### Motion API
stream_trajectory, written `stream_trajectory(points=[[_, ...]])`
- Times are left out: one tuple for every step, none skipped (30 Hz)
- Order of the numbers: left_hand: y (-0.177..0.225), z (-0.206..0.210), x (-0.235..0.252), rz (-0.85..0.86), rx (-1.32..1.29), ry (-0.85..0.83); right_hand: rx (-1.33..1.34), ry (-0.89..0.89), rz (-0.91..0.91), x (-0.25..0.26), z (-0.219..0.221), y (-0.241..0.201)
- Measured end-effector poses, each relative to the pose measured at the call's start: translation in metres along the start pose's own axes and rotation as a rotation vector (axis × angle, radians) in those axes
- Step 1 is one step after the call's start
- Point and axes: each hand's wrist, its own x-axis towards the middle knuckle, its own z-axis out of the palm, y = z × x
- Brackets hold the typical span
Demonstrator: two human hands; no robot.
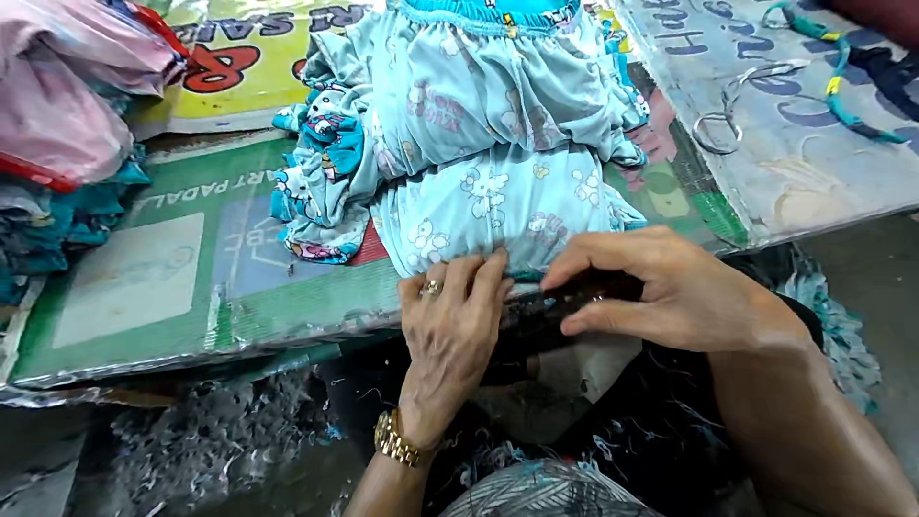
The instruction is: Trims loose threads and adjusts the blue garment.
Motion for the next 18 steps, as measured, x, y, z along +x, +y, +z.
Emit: stream_trajectory(points=[[-0.001,0.0,0.004,-0.007,0.015,-0.035,-0.045,0.021,-0.003,0.007,0.0,-0.001],[-0.001,-0.001,0.005,-0.016,0.022,-0.053,-0.088,0.032,-0.001,0.013,0.0,0.0],[-0.001,-0.003,0.005,-0.021,0.021,-0.057,-0.13,0.037,0.006,0.018,0.0,0.001],[0.0,-0.006,0.003,-0.02,0.019,-0.047,-0.174,0.035,0.02,0.022,0.001,0.003],[0.0,-0.008,-0.001,-0.015,0.028,-0.029,-0.217,0.035,0.034,0.025,0.003,0.005],[0.0,-0.011,-0.006,-0.013,0.037,-0.006,-0.25,0.034,0.041,0.026,0.005,0.008],[0.001,-0.013,-0.012,-0.018,0.033,0.015,-0.273,0.033,0.037,0.025,0.008,0.011],[0.002,-0.016,-0.018,-0.029,0.02,0.035,-0.294,0.037,0.022,0.023,0.012,0.014],[0.003,-0.019,-0.023,-0.041,0.005,0.05,-0.317,0.046,0.0,0.021,0.014,0.017],[0.004,-0.022,-0.028,-0.051,-0.015,0.062,-0.341,0.058,-0.029,0.019,0.017,0.018],[0.005,-0.024,-0.032,-0.062,-0.031,0.074,-0.366,0.07,-0.063,0.017,0.02,0.018],[0.006,-0.026,-0.035,-0.073,-0.051,0.092,-0.403,0.078,-0.098,0.015,0.023,0.018],[0.008,-0.026,-0.037,-0.08,-0.075,0.112,-0.445,0.081,-0.132,0.014,0.026,0.016],[0.009,-0.027,-0.038,-0.088,-0.101,0.131,-0.489,0.08,-0.161,0.013,0.029,0.014],[0.011,-0.026,-0.039,-0.096,-0.125,0.147,-0.532,0.078,-0.183,0.013,0.033,0.012],[0.012,-0.026,-0.039,-0.104,-0.153,0.16,-0.579,0.077,-0.2,0.013,0.037,0.01],[0.013,-0.025,-0.039,-0.115,-0.177,0.172,-0.619,0.082,-0.214,0.013,0.041,0.009],[0.014,-0.024,-0.039,-0.125,-0.191,0.182,-0.647,0.097,-0.226,0.013,0.045,0.009]])
